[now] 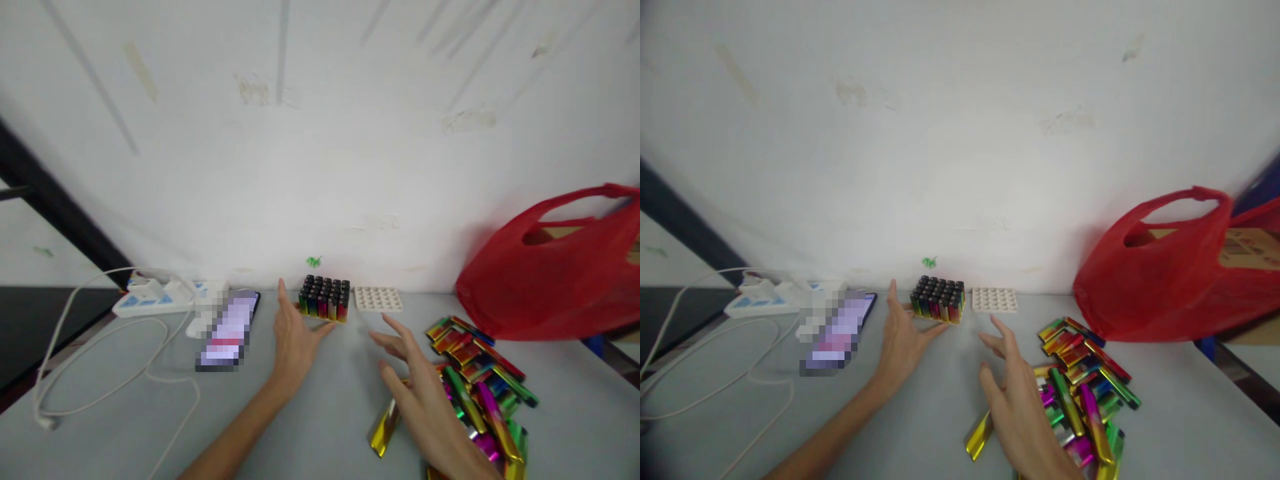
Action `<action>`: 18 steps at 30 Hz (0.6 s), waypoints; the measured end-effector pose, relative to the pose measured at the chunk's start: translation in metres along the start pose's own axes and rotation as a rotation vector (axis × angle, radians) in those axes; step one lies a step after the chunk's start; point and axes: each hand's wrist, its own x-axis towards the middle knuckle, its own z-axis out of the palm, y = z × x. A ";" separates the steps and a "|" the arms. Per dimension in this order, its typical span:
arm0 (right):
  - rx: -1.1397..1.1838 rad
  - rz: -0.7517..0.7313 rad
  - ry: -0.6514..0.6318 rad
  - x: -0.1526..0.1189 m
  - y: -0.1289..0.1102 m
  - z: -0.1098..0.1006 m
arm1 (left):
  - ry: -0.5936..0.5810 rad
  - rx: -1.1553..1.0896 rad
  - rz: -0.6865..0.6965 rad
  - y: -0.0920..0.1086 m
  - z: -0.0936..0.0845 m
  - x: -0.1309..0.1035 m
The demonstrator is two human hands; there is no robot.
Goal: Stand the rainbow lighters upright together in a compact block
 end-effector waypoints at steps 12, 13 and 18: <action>-0.050 -0.019 -0.009 -0.001 -0.002 -0.001 | -0.087 0.018 0.029 -0.008 -0.004 0.026; -0.050 -0.024 -0.003 0.000 -0.002 -0.001 | -0.090 0.016 0.030 -0.008 -0.002 0.029; -0.039 -0.018 0.012 0.002 -0.003 -0.001 | -0.102 0.004 0.046 -0.008 0.004 0.038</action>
